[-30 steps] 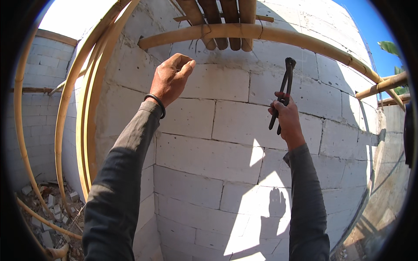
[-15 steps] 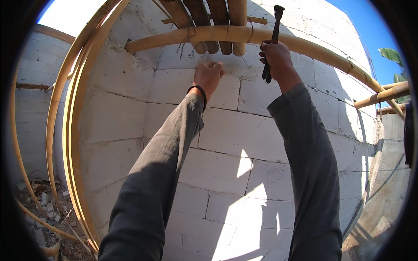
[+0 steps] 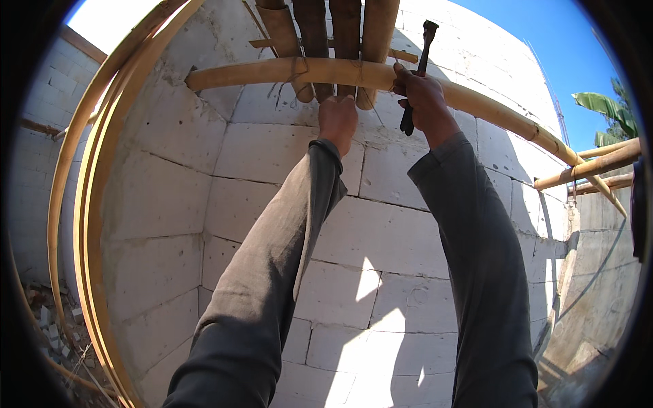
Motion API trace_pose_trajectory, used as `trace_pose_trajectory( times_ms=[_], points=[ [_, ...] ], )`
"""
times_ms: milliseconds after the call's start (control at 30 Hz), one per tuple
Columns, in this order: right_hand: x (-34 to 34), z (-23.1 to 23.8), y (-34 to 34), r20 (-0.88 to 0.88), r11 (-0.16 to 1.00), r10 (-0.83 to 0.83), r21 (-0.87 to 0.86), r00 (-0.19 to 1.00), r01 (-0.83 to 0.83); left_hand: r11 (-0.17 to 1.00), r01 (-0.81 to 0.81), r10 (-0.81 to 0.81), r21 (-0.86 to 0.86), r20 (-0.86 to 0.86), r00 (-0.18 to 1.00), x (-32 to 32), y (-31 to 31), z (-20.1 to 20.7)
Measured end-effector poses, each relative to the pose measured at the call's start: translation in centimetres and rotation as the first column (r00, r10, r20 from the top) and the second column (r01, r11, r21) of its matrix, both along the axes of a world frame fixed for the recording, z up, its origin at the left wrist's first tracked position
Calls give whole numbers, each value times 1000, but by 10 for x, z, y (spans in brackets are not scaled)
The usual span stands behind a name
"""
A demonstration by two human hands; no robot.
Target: The person secures bamboo poles to a horizontal crossbeam using wire and pliers. The person wraps wire around the joints and twists it tight with the tool.
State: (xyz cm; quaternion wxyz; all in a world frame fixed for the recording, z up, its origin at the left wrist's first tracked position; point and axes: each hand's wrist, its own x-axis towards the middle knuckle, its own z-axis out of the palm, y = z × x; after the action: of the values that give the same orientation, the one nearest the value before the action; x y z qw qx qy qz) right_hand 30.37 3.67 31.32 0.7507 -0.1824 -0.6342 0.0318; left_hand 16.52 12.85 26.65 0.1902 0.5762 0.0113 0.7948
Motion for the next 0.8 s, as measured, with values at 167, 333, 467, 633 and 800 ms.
trace_pose_trajectory(
  times_ms=[167, 333, 467, 633, 800],
  points=[
    [-31, 20, 28, 6, 998, 52, 37, 999, -52, 989, 132, -135, -60, -57, 989, -10, 46, 25],
    [-12, 29, 31, -45, 976, -188, 100, 981, 191, 948, 294, -302, -121, -51, 952, 15, -6, 17],
    [-22, 0, 13, -67, 988, -115, 98, 991, 121, 969, 204, -197, -139, 63, 978, 4, 7, 26],
    [14, 24, 27, 98, 930, -345, 169, 934, 326, 723, -683, 674, 105, 114, 730, 2, 50, 22],
    [-35, -7, 16, 18, 994, 61, 94, 998, -62, 626, -764, 773, 156, 6, 634, -16, 50, 14]
  ],
)
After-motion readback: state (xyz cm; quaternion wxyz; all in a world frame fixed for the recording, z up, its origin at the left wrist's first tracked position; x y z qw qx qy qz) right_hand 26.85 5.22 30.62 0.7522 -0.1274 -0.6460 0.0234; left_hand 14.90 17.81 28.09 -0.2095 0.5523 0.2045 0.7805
